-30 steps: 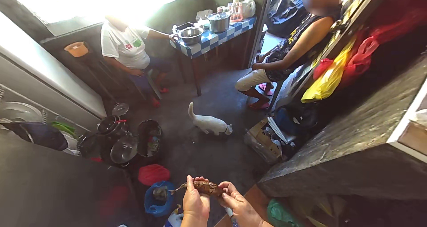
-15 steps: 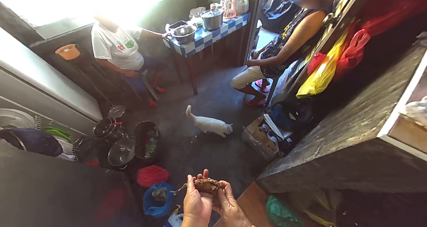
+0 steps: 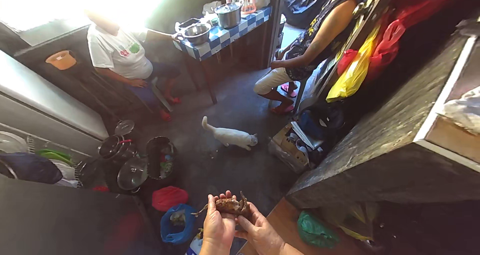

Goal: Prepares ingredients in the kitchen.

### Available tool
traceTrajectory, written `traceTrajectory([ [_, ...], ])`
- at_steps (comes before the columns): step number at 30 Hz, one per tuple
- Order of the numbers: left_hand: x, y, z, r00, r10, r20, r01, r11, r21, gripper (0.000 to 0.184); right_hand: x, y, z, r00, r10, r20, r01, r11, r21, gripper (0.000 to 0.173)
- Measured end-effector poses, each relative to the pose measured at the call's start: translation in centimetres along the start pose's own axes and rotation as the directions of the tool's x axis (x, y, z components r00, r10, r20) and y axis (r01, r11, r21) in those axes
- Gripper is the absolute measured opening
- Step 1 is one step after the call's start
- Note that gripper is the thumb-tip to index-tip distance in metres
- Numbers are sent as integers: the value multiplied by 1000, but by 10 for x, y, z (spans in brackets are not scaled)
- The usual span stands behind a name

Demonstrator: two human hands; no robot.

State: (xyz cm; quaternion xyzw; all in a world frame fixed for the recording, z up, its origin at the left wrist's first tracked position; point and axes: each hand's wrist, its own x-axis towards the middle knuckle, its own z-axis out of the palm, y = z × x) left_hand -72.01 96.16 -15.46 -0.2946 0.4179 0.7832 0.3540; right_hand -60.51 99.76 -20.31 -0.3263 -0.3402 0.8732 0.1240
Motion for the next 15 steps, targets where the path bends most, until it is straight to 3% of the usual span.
traceTrajectory([
  [3, -2, -2, 2, 1000, 19, -1, -19, 999, 46, 37, 2, -4, 3, 999, 27, -32, -23, 993, 118, 37],
  [7, -2, -3, 4, 998, 55, -29, -49, 984, 171, 34, 2, -5, 2, 997, 25, -77, -15, 992, 126, 35],
  [12, 1, -2, 1, 997, 71, -37, -57, 953, 298, 32, 1, -10, 6, 981, 76, -180, -21, 956, 292, 30],
  [15, 2, 2, -1, 998, 47, -41, -32, 951, 308, 32, 1, -13, 1, 987, 45, -152, -8, 972, 234, 24],
])
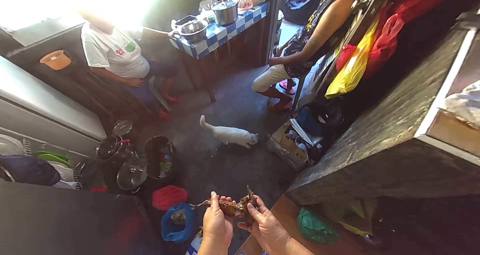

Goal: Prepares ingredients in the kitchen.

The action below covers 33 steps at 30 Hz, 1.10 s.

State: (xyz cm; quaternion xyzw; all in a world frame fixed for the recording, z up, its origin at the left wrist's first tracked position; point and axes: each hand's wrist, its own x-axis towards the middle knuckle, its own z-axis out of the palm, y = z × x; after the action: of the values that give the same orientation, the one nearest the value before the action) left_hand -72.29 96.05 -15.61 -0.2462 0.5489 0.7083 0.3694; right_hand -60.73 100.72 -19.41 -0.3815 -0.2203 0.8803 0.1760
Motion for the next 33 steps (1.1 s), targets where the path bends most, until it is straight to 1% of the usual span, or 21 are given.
traceTrajectory([
  [1, 1, 0, -1, 1000, -3, 12, 3, 1000, -5, 30, 0, 0, -2, 999, -26, 24, 27, 999, -48, 22],
  [3, 3, -2, -5, 998, -4, 63, 5, 1000, -11, 19, 1, 1, -6, 993, -81, 85, 95, 980, -174, 20],
  [4, 3, -5, -8, 996, -6, 94, 8, 1000, -14, 18, 1, 2, -7, 988, -103, 113, 126, 967, -223, 20],
  [6, 2, -12, -10, 993, -7, 121, 10, 1000, -20, 32, 1, 2, -7, 980, -130, 149, 167, 947, -275, 21],
  [8, -1, -15, -9, 994, -2, 111, 7, 999, -47, 27, 1, 0, -6, 984, -130, 124, 156, 959, -237, 21],
  [10, -2, -14, -9, 995, 7, 100, 1, 997, -81, 20, 0, -7, -2, 994, -104, 29, 107, 985, -133, 22],
  [12, -1, -13, -11, 995, 6, 95, 2, 996, -87, 20, 0, -16, 1, 995, -72, -65, 70, 997, -40, 25],
  [13, 0, -12, -13, 996, 6, 94, 1, 997, -82, 23, 1, -19, 0, 994, -72, -87, 71, 997, -18, 26],
  [15, 2, -11, -16, 995, 7, 104, 1, 997, -76, 25, 2, -23, -5, 993, -86, -86, 87, 996, 11, 27],
  [18, 4, -11, -21, 993, -3, 117, 14, 995, -97, 24, 1, -28, -13, 991, -99, -87, 105, 993, 59, 28],
  [20, 5, -10, -24, 991, -19, 132, 35, 992, -118, 20, 1, -32, -21, 993, -104, -58, 109, 991, 81, 30],
  [23, 5, -8, -27, 986, -71, 148, 93, 985, -146, 11, 4, -36, -36, 996, -89, 25, 86, 992, 96, 41],
  [24, 5, -8, -27, 984, -98, 146, 120, 982, -147, 13, 7, -39, -41, 996, -76, 38, 72, 992, 99, 45],
  [25, 5, -7, -28, 982, -121, 147, 143, 979, -149, 17, 10, -42, -46, 998, -62, 17, 60, 993, 103, 46],
  [26, 5, -7, -29, 980, -136, 146, 158, 976, -150, 20, 14, -46, -51, 998, -48, -39, 52, 993, 103, 46],
  [28, 5, -7, -34, 979, -151, 140, 172, 973, -155, 23, 33, -51, -69, 980, -17, -196, 34, 996, 83, 42],
  [31, 10, -10, -44, 979, -151, 136, 173, 972, -161, 24, 76, -52, -112, 910, 64, -409, -46, 997, 54, 37],
  [33, 18, -16, -51, 978, -156, 137, 177, 971, -158, 25, 106, -48, -146, 841, 148, -521, -119, 989, 88, 36],
])
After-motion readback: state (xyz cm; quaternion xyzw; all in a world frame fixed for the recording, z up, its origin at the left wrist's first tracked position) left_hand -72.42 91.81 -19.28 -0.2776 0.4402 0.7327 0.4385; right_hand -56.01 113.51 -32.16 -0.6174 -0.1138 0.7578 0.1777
